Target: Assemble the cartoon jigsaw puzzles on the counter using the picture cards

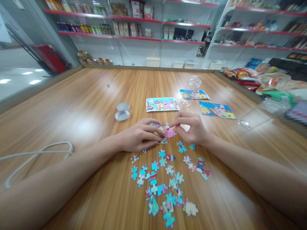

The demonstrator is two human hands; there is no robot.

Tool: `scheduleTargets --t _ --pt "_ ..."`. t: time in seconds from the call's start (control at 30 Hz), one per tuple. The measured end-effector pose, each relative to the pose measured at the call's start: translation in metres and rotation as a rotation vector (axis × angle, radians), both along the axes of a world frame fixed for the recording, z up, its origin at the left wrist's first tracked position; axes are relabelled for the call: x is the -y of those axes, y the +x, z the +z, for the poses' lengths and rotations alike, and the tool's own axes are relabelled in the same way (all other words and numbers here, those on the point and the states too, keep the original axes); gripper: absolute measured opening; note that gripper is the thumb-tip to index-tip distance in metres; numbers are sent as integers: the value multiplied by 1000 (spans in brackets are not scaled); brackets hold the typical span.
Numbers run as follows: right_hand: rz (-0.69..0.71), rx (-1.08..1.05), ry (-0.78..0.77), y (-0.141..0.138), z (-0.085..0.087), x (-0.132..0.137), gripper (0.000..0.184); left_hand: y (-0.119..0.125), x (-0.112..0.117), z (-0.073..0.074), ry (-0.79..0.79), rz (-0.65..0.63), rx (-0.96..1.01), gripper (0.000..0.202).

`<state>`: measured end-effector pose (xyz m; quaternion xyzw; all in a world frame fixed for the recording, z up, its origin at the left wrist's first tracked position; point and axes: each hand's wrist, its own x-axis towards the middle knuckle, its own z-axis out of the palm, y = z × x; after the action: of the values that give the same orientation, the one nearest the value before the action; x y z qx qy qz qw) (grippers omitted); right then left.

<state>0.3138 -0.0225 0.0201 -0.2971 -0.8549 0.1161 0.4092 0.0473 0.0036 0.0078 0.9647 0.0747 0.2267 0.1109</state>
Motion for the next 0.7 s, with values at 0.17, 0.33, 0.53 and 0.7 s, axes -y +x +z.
scheduleTargets --t 0.17,0.33,0.53,0.7 --pt "50 533 -326 15 36 -1 14 2 0 -4 -14 6 11 46" --pt "86 798 -506 23 53 8 20 1 -1 -7 -58 8 -35 45" --pt "106 823 -475 14 41 13 17 0 -3 -7 -83 19 -7 51" --pt "125 779 -511 15 41 11 16 -4 -10 -14 -2 296 157 50"
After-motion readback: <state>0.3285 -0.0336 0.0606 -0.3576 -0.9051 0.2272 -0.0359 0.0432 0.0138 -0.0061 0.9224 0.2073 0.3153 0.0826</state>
